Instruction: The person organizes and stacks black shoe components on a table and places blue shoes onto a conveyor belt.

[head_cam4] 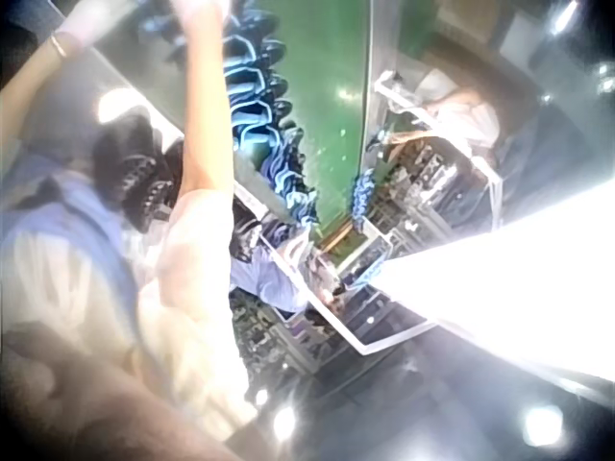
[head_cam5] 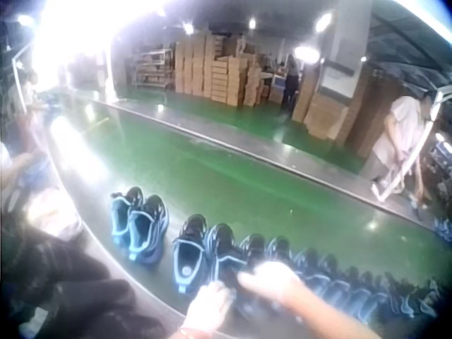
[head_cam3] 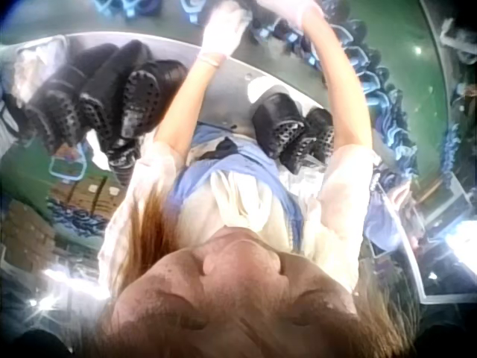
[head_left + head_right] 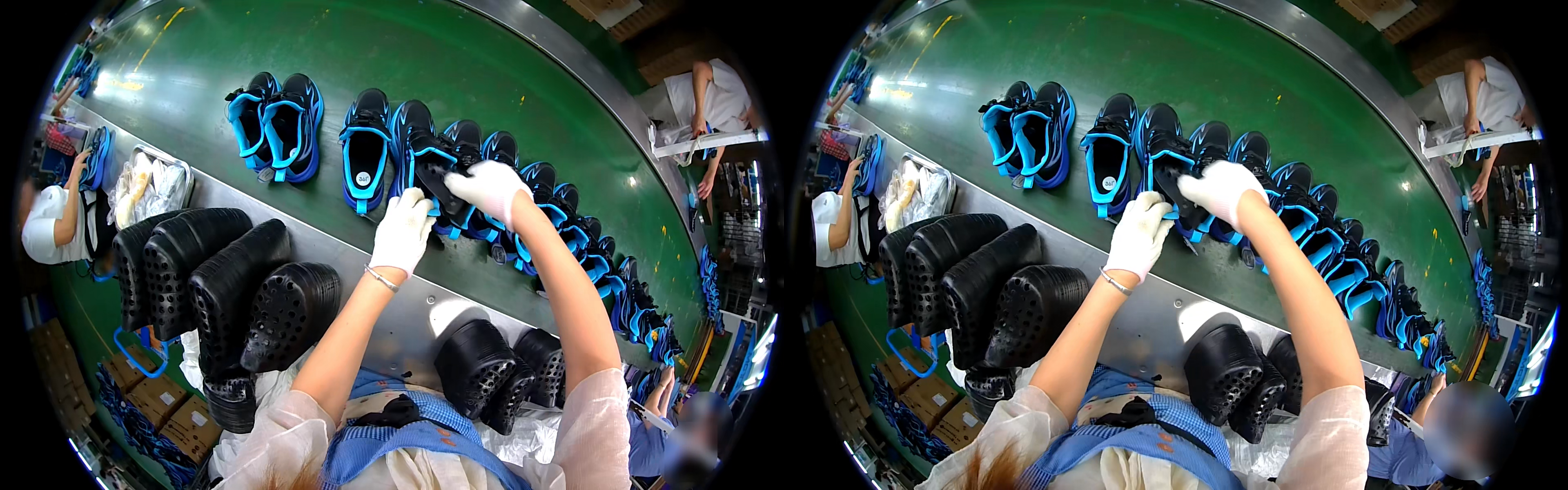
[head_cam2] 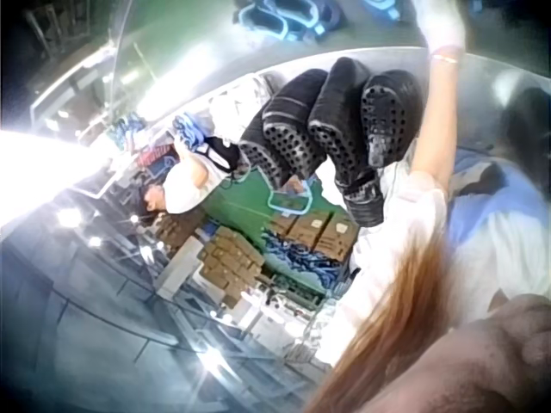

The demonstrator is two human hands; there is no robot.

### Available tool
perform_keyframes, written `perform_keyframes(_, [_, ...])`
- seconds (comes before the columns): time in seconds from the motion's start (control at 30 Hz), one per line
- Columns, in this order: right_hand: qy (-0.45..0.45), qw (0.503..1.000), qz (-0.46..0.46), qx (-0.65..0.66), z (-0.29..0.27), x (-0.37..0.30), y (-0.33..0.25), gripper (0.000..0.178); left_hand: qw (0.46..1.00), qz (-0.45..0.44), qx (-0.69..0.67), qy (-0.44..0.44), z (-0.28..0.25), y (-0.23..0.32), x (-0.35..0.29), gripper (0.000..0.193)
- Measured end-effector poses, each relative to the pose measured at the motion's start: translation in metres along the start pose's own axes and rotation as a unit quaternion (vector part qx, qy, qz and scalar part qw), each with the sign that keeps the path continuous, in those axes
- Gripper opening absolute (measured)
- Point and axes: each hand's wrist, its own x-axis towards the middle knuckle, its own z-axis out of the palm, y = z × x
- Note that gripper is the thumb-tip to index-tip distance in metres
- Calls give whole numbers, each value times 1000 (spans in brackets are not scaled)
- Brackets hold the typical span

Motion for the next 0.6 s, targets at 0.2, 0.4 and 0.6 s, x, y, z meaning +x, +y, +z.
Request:
perform_keyframes(0.2, [91,991,63,-77,36,40,-64,44,997,-74,34,-2,5,2,-2,19])
perform_keyframes(0.4, [18,998,33,-48,56,61,-62,45,934,-267,101,-214,14,-23,35,20])
perform_keyframes(0.6, [36,996,33,-72,59,73,-73,28,924,-225,124,-283,19,-32,47,31])
